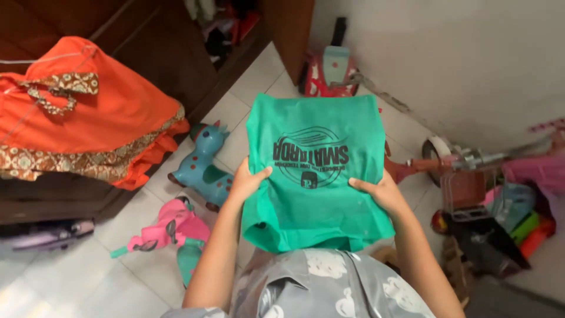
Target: Tidying up various objects on the floor and bed and putting them into bags.
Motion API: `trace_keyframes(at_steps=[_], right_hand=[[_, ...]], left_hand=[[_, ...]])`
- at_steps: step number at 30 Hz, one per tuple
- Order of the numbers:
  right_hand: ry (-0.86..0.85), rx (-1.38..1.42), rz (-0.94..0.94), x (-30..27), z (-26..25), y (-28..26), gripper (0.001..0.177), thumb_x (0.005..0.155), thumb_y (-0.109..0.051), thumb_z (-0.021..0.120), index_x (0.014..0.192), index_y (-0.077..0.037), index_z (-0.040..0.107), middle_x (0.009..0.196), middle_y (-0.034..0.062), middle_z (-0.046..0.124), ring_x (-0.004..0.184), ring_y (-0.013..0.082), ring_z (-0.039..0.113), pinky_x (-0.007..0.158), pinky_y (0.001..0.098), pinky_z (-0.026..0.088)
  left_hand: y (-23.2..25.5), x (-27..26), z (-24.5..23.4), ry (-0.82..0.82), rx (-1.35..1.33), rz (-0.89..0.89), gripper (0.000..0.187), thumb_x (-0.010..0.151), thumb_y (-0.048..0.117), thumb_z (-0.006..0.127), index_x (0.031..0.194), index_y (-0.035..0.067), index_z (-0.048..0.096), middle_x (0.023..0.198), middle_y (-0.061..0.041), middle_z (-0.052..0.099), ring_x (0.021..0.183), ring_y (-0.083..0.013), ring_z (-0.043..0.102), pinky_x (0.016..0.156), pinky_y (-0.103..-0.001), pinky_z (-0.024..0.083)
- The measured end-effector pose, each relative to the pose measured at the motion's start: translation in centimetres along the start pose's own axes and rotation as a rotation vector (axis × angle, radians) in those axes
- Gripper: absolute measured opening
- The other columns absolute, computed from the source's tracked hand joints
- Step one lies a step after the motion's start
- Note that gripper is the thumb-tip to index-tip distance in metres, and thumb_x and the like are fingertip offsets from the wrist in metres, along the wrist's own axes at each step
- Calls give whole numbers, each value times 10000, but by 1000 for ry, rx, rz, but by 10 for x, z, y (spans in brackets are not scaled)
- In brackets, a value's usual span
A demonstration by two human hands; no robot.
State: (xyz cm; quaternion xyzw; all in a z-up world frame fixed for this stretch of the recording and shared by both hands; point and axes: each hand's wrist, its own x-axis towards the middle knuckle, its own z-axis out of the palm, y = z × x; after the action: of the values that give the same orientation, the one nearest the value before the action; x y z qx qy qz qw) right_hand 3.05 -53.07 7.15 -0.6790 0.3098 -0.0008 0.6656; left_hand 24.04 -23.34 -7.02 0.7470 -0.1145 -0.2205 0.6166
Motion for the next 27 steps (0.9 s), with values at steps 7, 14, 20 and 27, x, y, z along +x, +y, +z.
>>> trace_keyframes(at_steps=[7,14,20,27], right_hand=[[-125,-39,72,174,-18,33,705,795,-220,824,1400,-24,519,1205,113,713,1043,205,687,873,371,562],[-334,-125,32,294,34,6,870,917,-450,619,1634,-169,215,1433,181,517,1243,236,519,1021,418,442],[-701,-7,-271,422,90,-49,874,999,-649,453,1655,-90,308,1649,216,388,1543,299,348,1246,405,265],[-709,-384,-605,485,185,-221,1452,454,-338,997,1574,-33,125,1601,288,233,1484,377,246,1181,465,232]], left_hand=[[47,77,-4,220,-31,-116,422,776,173,846,1131,22,674,973,-68,764,847,-156,725,774,-323,588],[41,226,-39,390,145,-153,467,682,272,889,1050,47,710,880,-92,774,727,-188,732,697,-344,585],[19,386,-96,504,238,-66,616,604,300,932,1098,44,668,973,-150,753,838,-275,733,780,-388,576],[80,531,-107,557,304,7,722,671,226,835,1264,137,434,1009,-209,698,897,-395,718,810,-455,550]])
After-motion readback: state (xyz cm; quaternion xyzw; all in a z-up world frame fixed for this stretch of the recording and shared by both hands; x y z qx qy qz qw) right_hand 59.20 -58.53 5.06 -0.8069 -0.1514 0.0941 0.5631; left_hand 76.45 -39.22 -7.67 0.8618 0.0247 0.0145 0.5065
